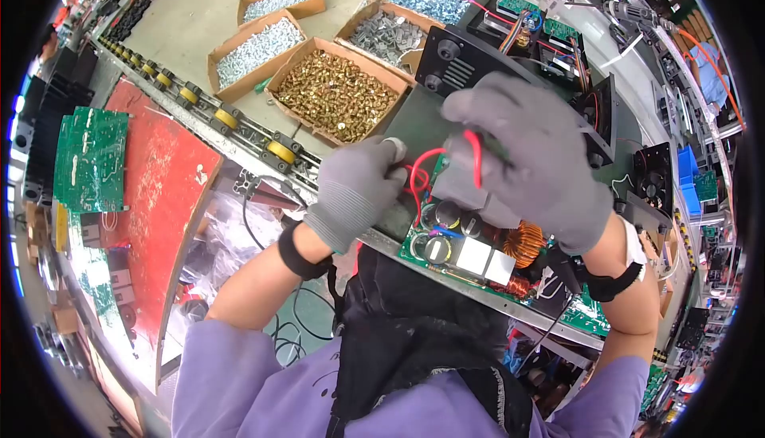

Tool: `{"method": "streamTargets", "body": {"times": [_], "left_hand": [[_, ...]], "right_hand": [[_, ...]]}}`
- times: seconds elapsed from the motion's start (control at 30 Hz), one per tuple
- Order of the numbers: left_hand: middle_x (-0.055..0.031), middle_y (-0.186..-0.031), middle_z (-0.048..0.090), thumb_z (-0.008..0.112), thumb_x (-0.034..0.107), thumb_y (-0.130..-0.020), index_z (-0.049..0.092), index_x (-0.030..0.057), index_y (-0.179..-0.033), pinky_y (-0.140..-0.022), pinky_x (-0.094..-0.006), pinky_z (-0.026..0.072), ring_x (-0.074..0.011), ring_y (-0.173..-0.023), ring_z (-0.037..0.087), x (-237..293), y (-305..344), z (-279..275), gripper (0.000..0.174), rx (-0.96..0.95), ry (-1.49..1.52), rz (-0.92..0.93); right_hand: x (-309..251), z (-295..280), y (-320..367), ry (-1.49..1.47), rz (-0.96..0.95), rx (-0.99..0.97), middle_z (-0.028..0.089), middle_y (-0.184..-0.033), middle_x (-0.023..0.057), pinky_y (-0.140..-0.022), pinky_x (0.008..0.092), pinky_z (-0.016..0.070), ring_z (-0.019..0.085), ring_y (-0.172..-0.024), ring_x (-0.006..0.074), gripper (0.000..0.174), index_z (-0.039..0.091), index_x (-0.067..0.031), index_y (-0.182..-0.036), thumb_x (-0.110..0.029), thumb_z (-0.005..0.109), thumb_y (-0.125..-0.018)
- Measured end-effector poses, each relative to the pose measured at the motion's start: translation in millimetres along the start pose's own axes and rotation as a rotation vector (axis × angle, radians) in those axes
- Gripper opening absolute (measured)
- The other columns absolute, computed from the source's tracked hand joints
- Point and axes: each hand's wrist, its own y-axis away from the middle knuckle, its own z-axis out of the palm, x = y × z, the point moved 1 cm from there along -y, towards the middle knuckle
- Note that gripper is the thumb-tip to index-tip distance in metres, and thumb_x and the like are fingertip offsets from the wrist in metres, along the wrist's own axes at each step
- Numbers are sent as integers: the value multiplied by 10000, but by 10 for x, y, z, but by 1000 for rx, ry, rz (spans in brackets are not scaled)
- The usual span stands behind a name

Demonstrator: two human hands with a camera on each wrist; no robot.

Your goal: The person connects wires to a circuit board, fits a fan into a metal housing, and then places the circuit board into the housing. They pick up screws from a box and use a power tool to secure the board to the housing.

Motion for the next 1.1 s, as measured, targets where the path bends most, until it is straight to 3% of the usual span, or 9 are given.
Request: {"method": "streamTargets", "body": {"times": [0.13, 0.3, 0.43, 0.47, 0.6, 0.7, 0.83, 0.97, 1.1], "left_hand": [[-76, -797, 594, 654, 128, -691, 621, 125, -879, -676, -405, 483, -273, -735, 623, 116, 9, 77, 191, 381, -270, 281], [-93, -881, 624, 591, -5, -747, 643, 81, -1127, -695, -334, 499, -243, -765, 629, -559, -10, -179, 392, 746, -390, 289], [-70, -1002, 645, 586, 128, -917, 636, 3, -1148, -766, -289, 480, -155, -851, 591, -641, -30, -1532, 268, 1073, 597, -98], [-70, -1002, 645, 586, 128, -917, 636, 3, -1148, -766, -289, 480, -155, -851, 591, -484, 18, -1562, 268, 1073, 598, -93], [-14, -923, 657, 686, 214, -900, 667, 13, -1025, -684, -266, 471, -91, -800, 580, -9, 479, -931, 237, 176, 543, -208], [-79, -886, 675, 727, 122, -825, 668, 28, -965, -631, -274, 505, -134, -666, 632, 167, 580, -305, 179, -130, 415, 134], [-32, -919, 640, 673, 56, -840, 633, 12, -996, -738, -261, 485, -85, -810, 600, 330, 565, -144, 167, -244, 474, -71], [-77, -786, 640, 735, 93, -773, 584, 34, -1030, -632, -285, 531, -158, -684, 670, 405, 496, 77, 304, -5, 634, -91], [-39, -735, 606, 723, 72, -772, 606, 21, -1006, -598, -272, 496, -117, -631, 605, 375, 401, 142, 266, 14, 584, -198]], "right_hand": [[-53, -15, 251, -114, 271, -722, 604, -968, 138, -771, 435, 496, 614, -919, 326, 405, 577, -127, -1137, -338, 686, -809], [-9, -9, 376, -327, 322, -739, 585, -976, 141, -791, 442, 490, 603, -921, 336, 437, 560, -142, -1207, -338, 673, -833], [-119, -31, 394, -87, 222, -656, 591, -992, 120, -787, 412, 486, 594, -934, 318, 325, 607, -126, -1114, -277, 662, -832], [-178, -73, 344, -84, 222, -653, 591, -992, 120, -787, 412, 486, 594, -934, 318, 325, 607, -126, -1114, -277, 662, -832], [-460, -149, 274, -151, 205, -643, 596, -999, 94, -768, 414, 468, 582, -914, 292, 206, 630, -84, -925, -193, 685, -759], [-504, -57, 409, -1, 137, -600, 603, -935, 87, -708, 413, 454, 577, -821, 296, 163, 610, -73, -843, -117, 681, -703], [-372, 5, 402, -284, 384, -612, 613, -833, 123, -671, 418, 456, 579, -754, 335, 120, 617, -50, -827, -129, 668, -752], [-420, 50, 319, -420, 764, -616, 586, -744, 193, -680, 420, 473, 619, -763, 336, 197, 661, -47, -881, -237, 675, -831], [-186, 37, 430, -548, 639, -524, 632, -922, 183, -715, 429, 480, 625, -887, 338, 393, 633, -56, -1032, -379, 710, -822]]}}
